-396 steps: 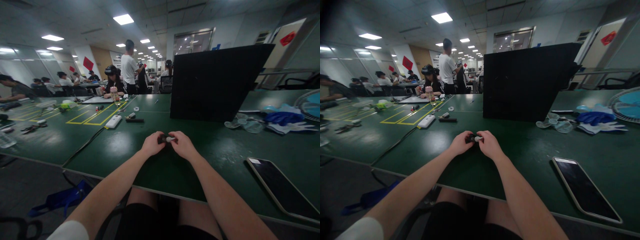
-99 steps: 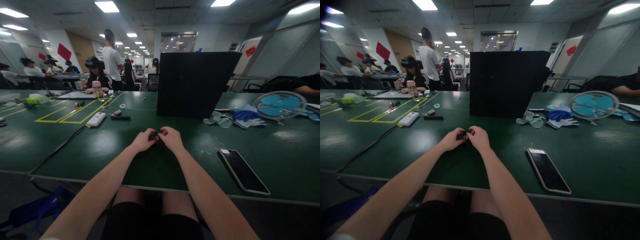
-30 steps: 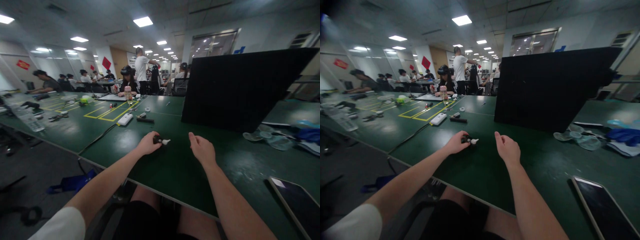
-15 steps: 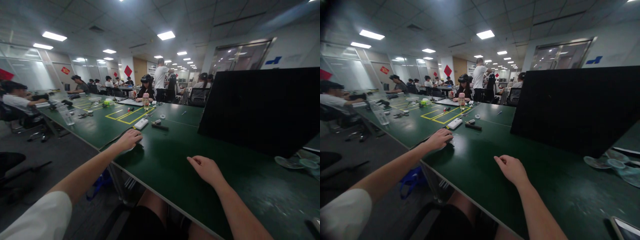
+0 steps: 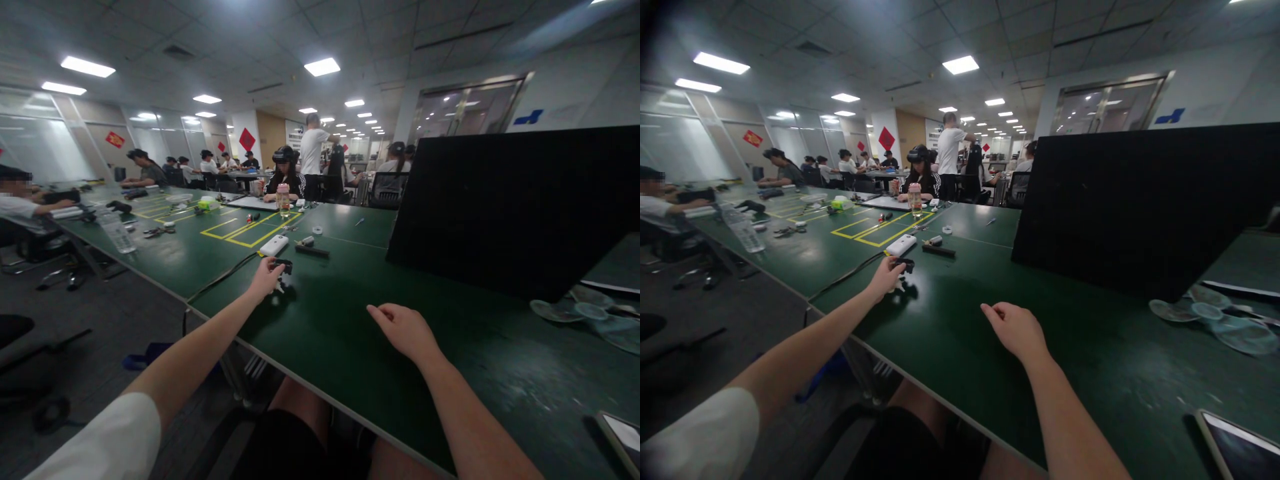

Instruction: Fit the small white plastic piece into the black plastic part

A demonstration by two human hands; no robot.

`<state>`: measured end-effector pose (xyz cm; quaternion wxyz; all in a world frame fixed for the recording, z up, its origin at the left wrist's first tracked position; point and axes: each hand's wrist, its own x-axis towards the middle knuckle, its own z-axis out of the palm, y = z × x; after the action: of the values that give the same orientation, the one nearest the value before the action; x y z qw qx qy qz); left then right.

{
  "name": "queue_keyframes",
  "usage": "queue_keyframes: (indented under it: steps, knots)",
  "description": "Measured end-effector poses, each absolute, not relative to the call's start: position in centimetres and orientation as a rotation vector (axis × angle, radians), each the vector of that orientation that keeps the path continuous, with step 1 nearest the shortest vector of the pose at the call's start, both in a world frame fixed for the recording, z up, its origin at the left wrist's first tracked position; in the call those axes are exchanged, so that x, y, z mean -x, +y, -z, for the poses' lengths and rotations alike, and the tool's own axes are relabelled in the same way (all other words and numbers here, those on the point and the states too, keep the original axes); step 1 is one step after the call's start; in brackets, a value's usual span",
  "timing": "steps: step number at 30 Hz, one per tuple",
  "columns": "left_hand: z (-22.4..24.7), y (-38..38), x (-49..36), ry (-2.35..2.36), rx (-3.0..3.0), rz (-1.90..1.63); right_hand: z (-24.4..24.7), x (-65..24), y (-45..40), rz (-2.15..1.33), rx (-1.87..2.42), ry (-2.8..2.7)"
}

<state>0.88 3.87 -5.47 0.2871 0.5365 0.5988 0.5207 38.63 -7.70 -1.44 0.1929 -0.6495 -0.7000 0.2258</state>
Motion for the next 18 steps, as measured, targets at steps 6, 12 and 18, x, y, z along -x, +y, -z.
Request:
queue_keyframes:
  steps: [6,12,18]
  knots:
    - [5.3,2.8,-9.6,1.423,-1.71,-1.169,1.9,-38.8,-7.3,-0.557,1.869,-1.888]
    - [5.5,0.9,-23.4,1.168,-1.445,-1.068,2.3,-39.8,-7.4,-0.366,1.98,-1.839]
    - [6.1,-0.7,-25.4,1.129,-1.367,-1.07,2.7,-39.6,-7.9,-0.324,1.943,-1.974]
